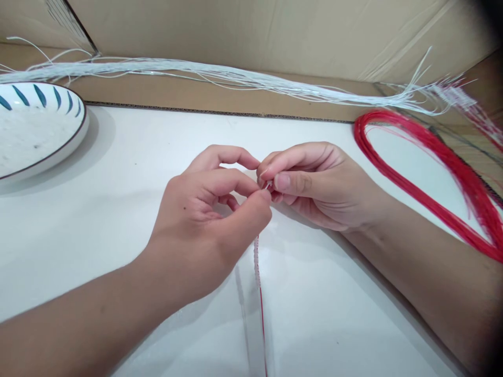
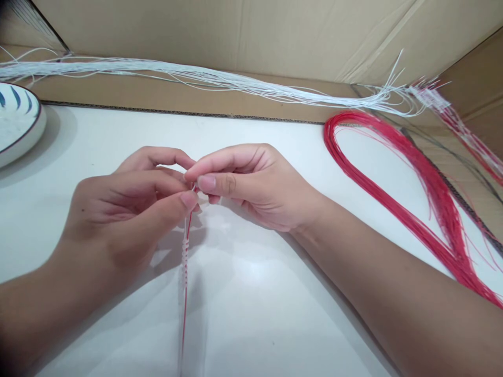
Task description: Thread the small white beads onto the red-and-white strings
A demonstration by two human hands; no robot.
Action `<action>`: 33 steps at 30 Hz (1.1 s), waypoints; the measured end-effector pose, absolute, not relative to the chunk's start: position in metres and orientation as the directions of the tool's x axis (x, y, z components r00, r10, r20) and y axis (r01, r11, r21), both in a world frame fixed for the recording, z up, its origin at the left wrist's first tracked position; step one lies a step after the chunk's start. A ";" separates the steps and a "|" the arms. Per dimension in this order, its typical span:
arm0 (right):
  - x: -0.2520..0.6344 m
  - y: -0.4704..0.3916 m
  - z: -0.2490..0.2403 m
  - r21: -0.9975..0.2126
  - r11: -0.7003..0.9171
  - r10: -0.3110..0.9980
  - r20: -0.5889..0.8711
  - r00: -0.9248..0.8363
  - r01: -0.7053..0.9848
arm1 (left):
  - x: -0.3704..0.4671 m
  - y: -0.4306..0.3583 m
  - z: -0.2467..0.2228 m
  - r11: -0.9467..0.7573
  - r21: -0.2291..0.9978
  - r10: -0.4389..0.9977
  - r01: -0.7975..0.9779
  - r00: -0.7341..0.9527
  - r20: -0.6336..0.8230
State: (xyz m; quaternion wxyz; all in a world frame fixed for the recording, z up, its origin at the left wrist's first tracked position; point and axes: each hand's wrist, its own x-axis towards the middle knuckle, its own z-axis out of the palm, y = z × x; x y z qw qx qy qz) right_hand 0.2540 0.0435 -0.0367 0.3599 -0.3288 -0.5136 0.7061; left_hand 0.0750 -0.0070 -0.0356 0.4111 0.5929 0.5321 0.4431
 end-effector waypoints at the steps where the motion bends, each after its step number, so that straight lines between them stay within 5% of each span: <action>1: 0.254 0.043 -0.037 -0.962 -0.214 0.846 -0.097 -0.525 -0.167 | 0.075 -0.007 -0.036 -0.092 0.960 0.996 0.264 0.038 0.085; 23: 0.254 0.040 -0.034 -0.992 -0.079 0.876 -0.023 -0.482 -0.095 | 0.074 -0.007 -0.035 -0.114 0.940 0.992 0.320 0.081 0.093; 33: 0.253 0.044 -0.040 -0.974 -0.125 0.913 -0.037 -0.406 -0.192 | 0.072 -0.005 -0.037 0.006 0.972 0.988 0.236 0.146 -0.041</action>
